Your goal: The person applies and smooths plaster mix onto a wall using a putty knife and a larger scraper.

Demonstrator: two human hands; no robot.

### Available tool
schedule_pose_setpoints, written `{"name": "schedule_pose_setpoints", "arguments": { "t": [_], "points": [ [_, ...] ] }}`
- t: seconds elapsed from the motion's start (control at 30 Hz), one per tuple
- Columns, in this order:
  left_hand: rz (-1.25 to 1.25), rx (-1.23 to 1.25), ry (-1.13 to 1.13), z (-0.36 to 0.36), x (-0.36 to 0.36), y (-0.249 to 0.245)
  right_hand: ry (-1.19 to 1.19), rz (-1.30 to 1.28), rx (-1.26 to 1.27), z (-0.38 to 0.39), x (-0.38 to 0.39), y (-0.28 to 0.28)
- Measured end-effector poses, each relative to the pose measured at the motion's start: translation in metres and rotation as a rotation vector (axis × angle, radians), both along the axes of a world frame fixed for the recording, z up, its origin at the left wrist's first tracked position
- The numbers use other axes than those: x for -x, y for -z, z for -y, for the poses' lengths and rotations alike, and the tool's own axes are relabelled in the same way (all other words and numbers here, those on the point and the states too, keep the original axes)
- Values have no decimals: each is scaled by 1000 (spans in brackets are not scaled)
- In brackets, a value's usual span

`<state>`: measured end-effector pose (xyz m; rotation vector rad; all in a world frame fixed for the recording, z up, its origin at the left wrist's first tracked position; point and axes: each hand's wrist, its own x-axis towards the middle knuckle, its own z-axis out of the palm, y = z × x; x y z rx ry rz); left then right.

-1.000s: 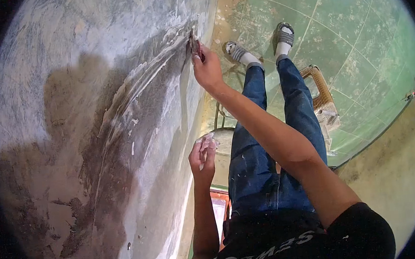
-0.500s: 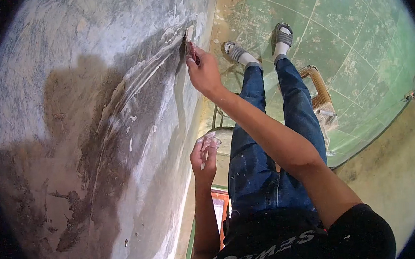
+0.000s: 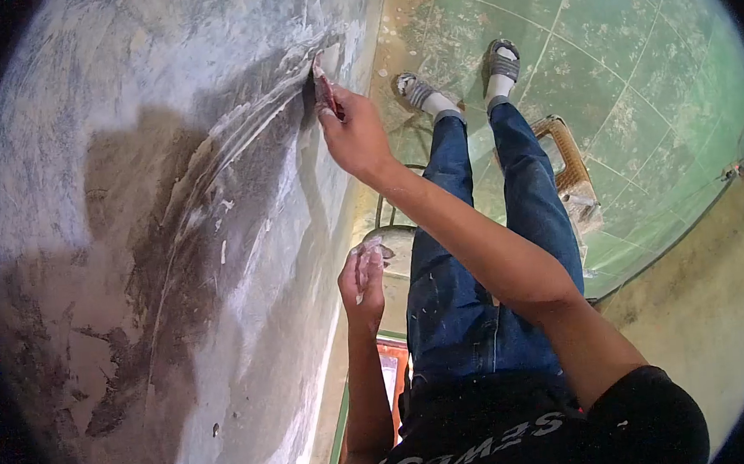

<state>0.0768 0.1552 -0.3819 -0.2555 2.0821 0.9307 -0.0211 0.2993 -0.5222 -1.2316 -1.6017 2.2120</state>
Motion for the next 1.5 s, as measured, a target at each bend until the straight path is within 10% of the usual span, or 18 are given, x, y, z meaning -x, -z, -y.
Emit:
{"name": "schedule_pose_setpoints", "arguments": {
  "t": [0.33, 0.83, 1.5],
  "points": [
    [31, 6, -53, 0, -7, 2, -81, -23, 96, -9, -12, -25],
    [74, 62, -63, -2, 2, 4, 275, -14, 636, -10, -20, 160],
    [55, 74, -71, 6, 7, 8, 255, -105, 692, -12, -19, 111]
  ]
}}
